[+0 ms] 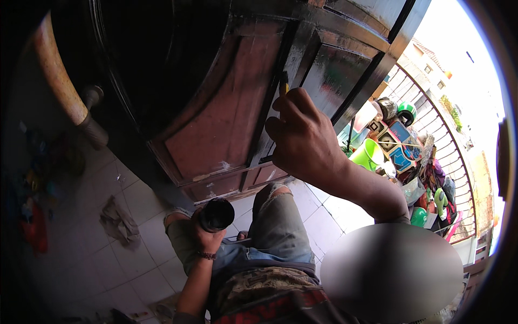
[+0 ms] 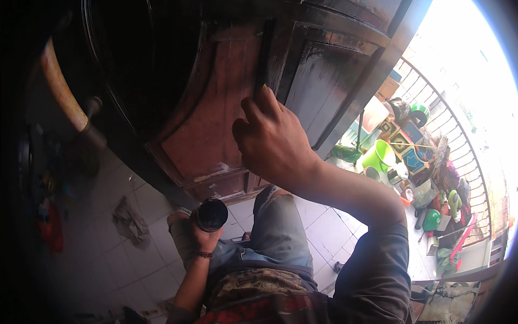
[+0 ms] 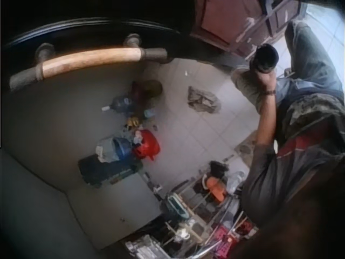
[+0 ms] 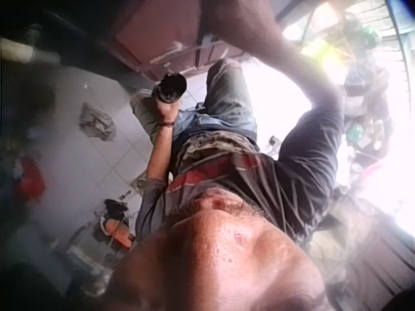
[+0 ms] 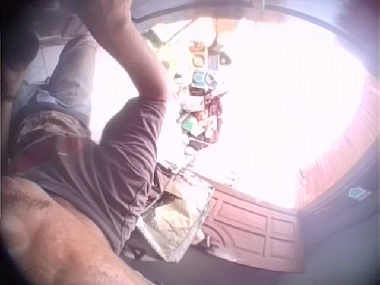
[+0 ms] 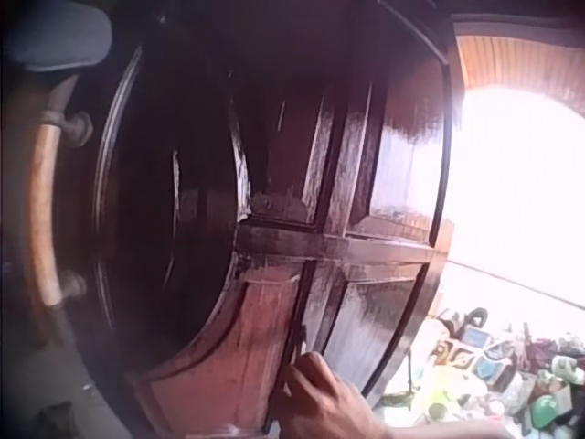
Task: The person paints a wooden cabinet door with black paint using a brush. They repeatedly dip the brush into a small paint can and apply paint to the door surface and edges.
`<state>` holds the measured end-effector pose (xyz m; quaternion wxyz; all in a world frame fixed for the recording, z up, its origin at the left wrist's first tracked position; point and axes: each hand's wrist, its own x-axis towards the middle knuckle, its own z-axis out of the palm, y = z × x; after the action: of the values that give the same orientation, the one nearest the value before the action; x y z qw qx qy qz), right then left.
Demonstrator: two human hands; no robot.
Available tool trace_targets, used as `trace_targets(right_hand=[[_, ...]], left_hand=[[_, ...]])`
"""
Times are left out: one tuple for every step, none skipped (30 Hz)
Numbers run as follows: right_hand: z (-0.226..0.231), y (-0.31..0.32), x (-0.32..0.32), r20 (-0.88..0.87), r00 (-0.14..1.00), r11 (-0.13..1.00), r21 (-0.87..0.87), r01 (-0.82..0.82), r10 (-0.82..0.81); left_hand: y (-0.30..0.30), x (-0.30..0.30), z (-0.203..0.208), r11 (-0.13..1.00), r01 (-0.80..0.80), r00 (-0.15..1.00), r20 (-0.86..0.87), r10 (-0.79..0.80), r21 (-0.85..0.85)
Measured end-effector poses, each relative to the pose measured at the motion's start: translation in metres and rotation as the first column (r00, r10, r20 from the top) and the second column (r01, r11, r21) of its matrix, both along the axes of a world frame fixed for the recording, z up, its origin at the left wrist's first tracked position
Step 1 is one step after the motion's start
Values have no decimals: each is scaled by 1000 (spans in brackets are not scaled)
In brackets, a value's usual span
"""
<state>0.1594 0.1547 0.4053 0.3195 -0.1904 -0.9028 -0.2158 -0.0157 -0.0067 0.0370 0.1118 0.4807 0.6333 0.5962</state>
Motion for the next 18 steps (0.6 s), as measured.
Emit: trace_targets(right_hand=[[10,-7,-2,-40,999,999,25,21,-20],[19,-5,-5,-58,997,995,87,49,-44],[22,2,-7,-44,998,991,118,56,-51],[23,9,-9,-30,998,987,148,62,-59],[20,13,-10,-17,998,982,179,68,-66],[7,17,-10,23,994,977,188,99,-105],[0,16,-8,71,992,985,146,94,-105],[-5,14,-6,119,988,991,103,91,-103],[-5,8,-7,167,982,995,57,83,-91],[-2,-2,-5,135,984,993,2,117,-117],[8,-5,-8,58,996,996,61,68,-71],[17,-8,-11,-16,1000,993,117,25,-23],[21,-8,-14,-91,995,985,174,-9,25],[22,-2,-20,-120,993,978,209,17,8],[20,6,-22,-79,996,974,218,62,-45],[11,16,-24,-38,995,968,229,101,-95],[0,24,-23,3,990,961,240,139,-144],[-14,26,-22,72,986,970,201,135,-152]], left_hand=[[-1,0,3,1000,0,1000,16,0,-2],[-1,2,7,1000,-2,998,58,3,-13],[0,3,8,1000,-2,997,75,3,-17],[0,4,9,1000,-2,996,91,4,-23],[0,5,6,1000,-8,997,82,10,-23],[0,4,5,1000,-8,998,63,9,-24],[1,4,3,1000,-6,999,48,8,-22],[1,2,2,1000,5,1000,26,-4,-22],[1,1,-2,1000,6,1000,28,-5,-18],[0,0,-6,1000,9,1000,29,-9,-13],[2,0,-13,1000,9,998,54,-9,-3],[0,1,-14,1000,9,998,61,-8,-10],[-2,1,-12,1000,6,998,66,-5,-16],[-2,1,-9,999,1,999,54,1,-34],[-2,2,-5,999,4,999,50,-2,-40],[-2,2,-2,999,5,999,45,-3,-45],[-2,2,0,999,8,999,50,-6,-43],[-2,1,0,999,10,999,53,-8,-35]])
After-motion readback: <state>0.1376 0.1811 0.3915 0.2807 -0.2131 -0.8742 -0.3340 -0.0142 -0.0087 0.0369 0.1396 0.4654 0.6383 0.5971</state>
